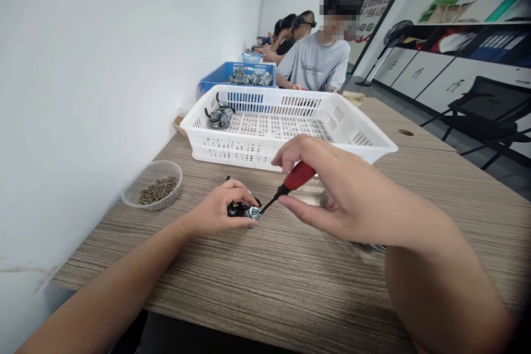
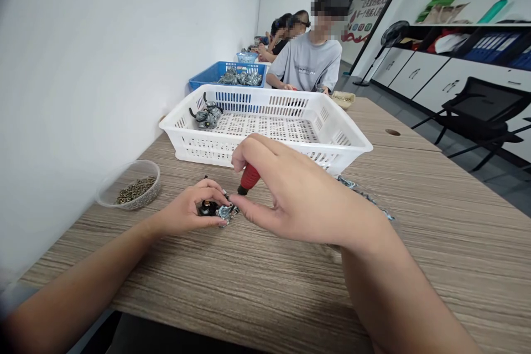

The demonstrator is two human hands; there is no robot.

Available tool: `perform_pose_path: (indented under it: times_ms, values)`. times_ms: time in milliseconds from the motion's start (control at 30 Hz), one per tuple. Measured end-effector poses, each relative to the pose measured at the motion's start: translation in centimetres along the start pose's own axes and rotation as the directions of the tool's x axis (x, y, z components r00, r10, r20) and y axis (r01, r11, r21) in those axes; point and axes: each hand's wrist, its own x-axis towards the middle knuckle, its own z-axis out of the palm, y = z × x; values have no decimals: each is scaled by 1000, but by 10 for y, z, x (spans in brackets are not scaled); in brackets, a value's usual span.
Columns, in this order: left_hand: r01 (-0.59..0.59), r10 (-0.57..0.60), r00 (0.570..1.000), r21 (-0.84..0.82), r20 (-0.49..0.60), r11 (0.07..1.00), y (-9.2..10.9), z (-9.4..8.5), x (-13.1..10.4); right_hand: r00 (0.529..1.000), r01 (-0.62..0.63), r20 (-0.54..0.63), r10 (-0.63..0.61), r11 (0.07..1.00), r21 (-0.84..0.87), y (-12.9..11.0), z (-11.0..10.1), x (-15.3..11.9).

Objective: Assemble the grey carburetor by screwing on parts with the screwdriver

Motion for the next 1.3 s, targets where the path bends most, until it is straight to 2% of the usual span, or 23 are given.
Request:
perform_pose_path:
  times_ms: [67, 167, 300, 400, 533, 600, 667, 767, 867, 967, 1067, 1133, 1200, 1300]
  values:
    - [7, -7, 1000, 3, 3, 1000, 0, 0, 0, 997, -8, 82, -1, 994, 112, -1, -6, -3]
    - [13, -13, 1000, 3, 8, 1000, 1, 0, -1, 991, -13, 134, 0, 995, 96, -2, -12, -7]
    - [24, -25, 1000, 5, 14, 1000, 2, -1, -1, 997, 77, 25, -74, 990, -121, -6, -5, -6]
    - [29, -29, 1000, 7, 6, 1000, 4, -1, 0, 998, 26, -45, -37, 975, -219, -12, 0, -3]
    - [0, -1, 1000, 10, 8, 1000, 1, 0, 1, 998, -50, 33, 52, 997, -56, -16, -6, -4]
    - [-7, 7, 1000, 11, 8, 1000, -1, 1, 1, 995, -42, 92, 40, 999, 23, -15, -9, -5]
    - [1, -2, 1000, 8, 8, 1000, -3, 1, 0, 994, -8, 107, 6, 1000, 12, -13, -7, -5]
    - [22, -22, 1000, -3, 9, 1000, -2, 1, -1, 1000, 17, 10, -16, 989, -146, -9, 2, -2]
    - [19, -19, 1000, -3, 14, 1000, 0, 1, -1, 997, -57, -61, 45, 977, -205, -8, 5, -2]
    - [2, -2, 1000, 0, 10, 1000, 0, 1, -1, 995, -90, 29, 93, 993, -71, -9, -2, -7]
    - [-13, 13, 1000, 8, 2, 1000, -2, 2, -1, 993, -53, 107, 54, 999, -12, -9, -8, -13]
    - [-17, 17, 1000, 3, -2, 1000, -2, 2, -1, 996, -40, 78, 46, 996, -75, -8, -5, -13]
    - [-17, 17, 1000, -10, -3, 1000, -2, 2, -1, 998, -61, -14, 60, 980, -188, -6, 2, -10]
    - [-18, 18, 1000, -16, 2, 1000, -1, 2, -1, 982, -166, -144, 125, 932, -322, -2, 10, -4]
